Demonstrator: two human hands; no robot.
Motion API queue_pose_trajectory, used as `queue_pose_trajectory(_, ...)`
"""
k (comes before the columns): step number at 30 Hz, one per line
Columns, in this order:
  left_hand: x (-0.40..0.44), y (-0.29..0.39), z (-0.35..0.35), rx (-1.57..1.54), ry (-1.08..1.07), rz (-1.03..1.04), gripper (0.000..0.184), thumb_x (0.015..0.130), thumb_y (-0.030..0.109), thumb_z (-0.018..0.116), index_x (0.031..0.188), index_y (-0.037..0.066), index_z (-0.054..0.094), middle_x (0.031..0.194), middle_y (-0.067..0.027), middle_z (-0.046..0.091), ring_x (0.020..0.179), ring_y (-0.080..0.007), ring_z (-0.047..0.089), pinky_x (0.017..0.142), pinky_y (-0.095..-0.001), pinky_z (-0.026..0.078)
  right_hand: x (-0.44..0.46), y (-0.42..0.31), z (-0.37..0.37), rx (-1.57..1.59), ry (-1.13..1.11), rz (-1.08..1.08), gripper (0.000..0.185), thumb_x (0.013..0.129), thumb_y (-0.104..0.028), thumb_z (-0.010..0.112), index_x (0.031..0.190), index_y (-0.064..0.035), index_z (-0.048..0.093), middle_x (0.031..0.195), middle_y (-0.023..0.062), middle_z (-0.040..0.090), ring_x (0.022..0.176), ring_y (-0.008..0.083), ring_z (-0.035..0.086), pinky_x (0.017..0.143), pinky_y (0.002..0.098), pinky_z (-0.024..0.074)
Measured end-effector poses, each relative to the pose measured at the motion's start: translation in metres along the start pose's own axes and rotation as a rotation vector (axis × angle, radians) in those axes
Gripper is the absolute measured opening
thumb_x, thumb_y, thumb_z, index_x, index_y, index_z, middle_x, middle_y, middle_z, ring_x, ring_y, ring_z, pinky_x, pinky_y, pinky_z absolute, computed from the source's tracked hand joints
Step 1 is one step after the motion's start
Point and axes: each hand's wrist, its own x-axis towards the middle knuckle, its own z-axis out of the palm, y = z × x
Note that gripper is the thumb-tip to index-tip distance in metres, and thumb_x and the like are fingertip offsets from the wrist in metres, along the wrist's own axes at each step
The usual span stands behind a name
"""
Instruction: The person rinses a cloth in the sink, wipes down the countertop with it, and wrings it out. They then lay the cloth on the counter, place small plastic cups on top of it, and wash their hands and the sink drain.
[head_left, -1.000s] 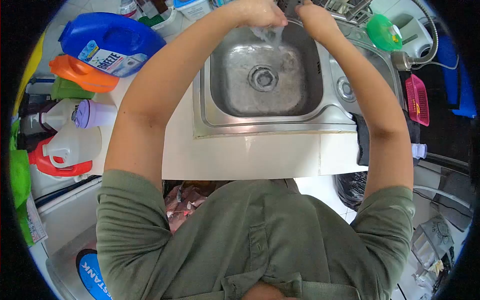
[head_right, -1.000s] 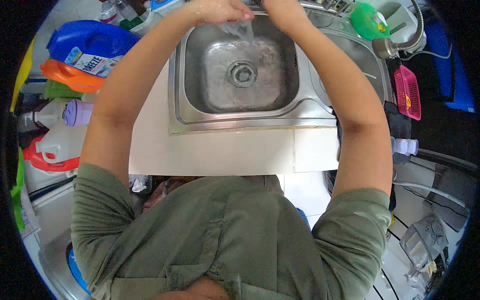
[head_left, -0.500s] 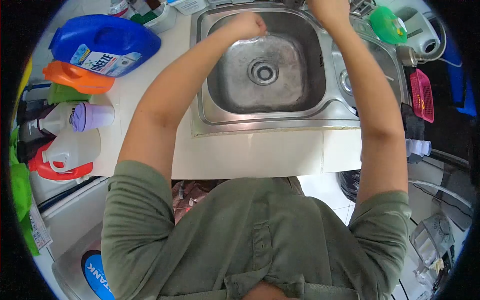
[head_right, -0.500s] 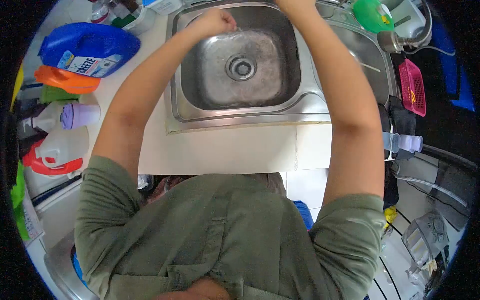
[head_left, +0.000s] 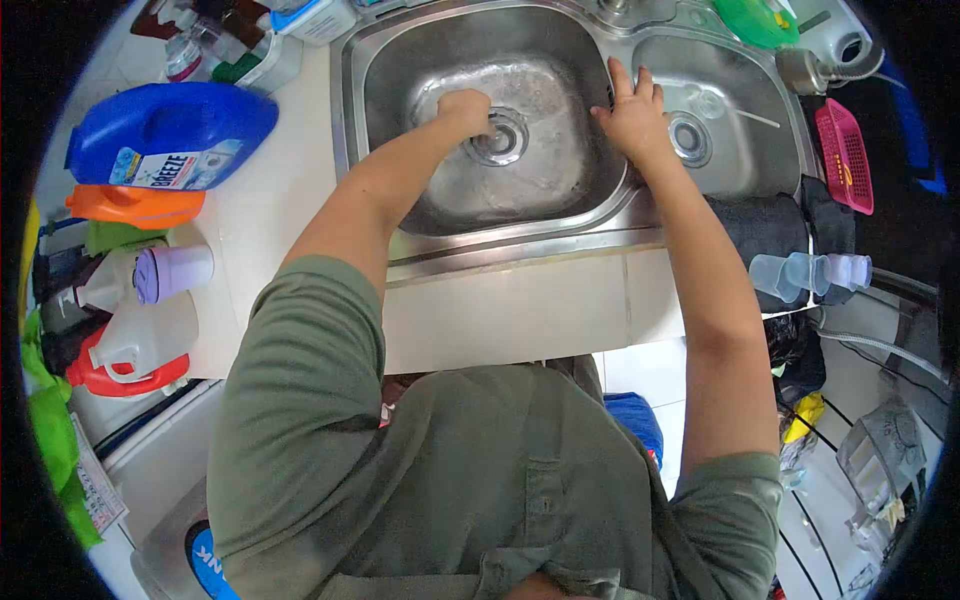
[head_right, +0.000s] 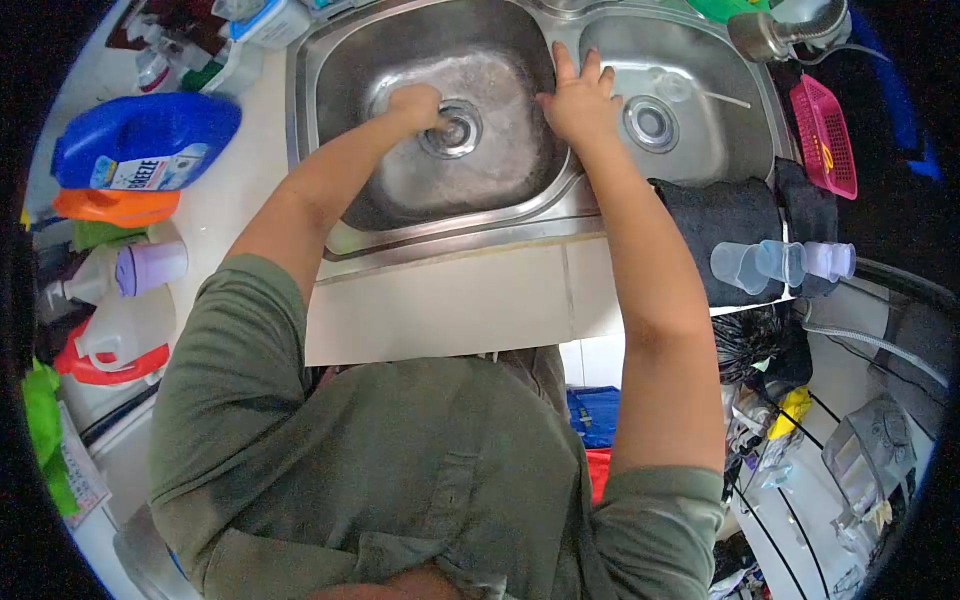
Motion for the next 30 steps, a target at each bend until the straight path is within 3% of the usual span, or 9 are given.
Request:
queue_pose_trajectory(12,0.013,-0.011,0.024,0.026,0.066,-0.001,0.038,0.066,0.040,0.069,0.088,0.009,0.068,0.090,-0.0113,0.065,0.086,-0.0268,0.062,0.072,-0.0376,0.049,0.001,-0.001,0.000,0.076,0.004,0.005,0.068,0.079,-0.029,0.061,0.136,-0.0292,0.023,0.140,0.0185,0.023,0.126,0.0435,0.026,0.096,0.0558,0.0313)
queue_pose_trajectory(18,0.014,-0.012,0.013,-0.053,-0.012,-0.025,0.033,0.070,0.037,0.065,0.091,0.011,0.067,0.092,-0.0109,0.065,0.088,-0.0274,0.062,0.074,-0.0390,0.048,0.002,-0.001,0.000,0.094,0.009,0.004,0.069,0.079,-0.027,0.061,0.136,-0.0288,0.023,0.139,0.0186,0.024,0.125,0.0433,0.027,0.095,0.0547,0.0331)
queue_pose_trajectory(20,0.019,-0.012,0.010,-0.190,0.143,-0.149,0.026,0.072,0.031,0.060,0.090,0.012,0.067,0.092,-0.0110,0.064,0.087,-0.0282,0.061,0.073,-0.0394,0.048,0.001,-0.001,0.000,0.099,0.011,0.005,0.069,0.079,-0.027,0.062,0.136,-0.0287,0.024,0.138,0.0187,0.025,0.125,0.0432,0.027,0.095,0.0545,0.0335)
queue_pose_trajectory(24,0.041,-0.020,0.025,-0.266,0.232,-0.160,0.022,0.072,0.026,0.056,0.086,0.013,0.066,0.091,-0.0103,0.064,0.086,-0.0291,0.061,0.073,-0.0402,0.048,0.000,-0.002,-0.001,0.121,0.037,-0.010,0.069,0.078,-0.025,0.062,0.136,-0.0277,0.024,0.136,0.0190,0.027,0.123,0.0433,0.030,0.093,0.0548,0.0351)
queue_pose_trajectory(27,0.039,-0.016,0.023,-0.236,0.311,-0.063,0.020,0.071,0.023,0.057,0.087,0.013,0.065,0.088,-0.0089,0.064,0.085,-0.0296,0.061,0.072,-0.0407,0.048,0.000,-0.001,0.001,0.119,0.044,-0.014,0.069,0.078,-0.025,0.063,0.136,-0.0271,0.025,0.136,0.0191,0.027,0.122,0.0435,0.031,0.092,0.0554,0.0358)
queue_pose_trajectory(30,0.036,-0.010,0.018,-0.347,0.329,-0.003,0.028,0.071,0.015,0.055,0.097,0.013,0.064,0.101,-0.0111,0.062,0.093,-0.0305,0.059,0.080,-0.0404,0.047,0.000,-0.001,0.001,0.125,0.049,-0.018,0.069,0.077,-0.025,0.063,0.135,-0.0269,0.025,0.136,0.0191,0.027,0.122,0.0436,0.031,0.092,0.0557,0.0360)
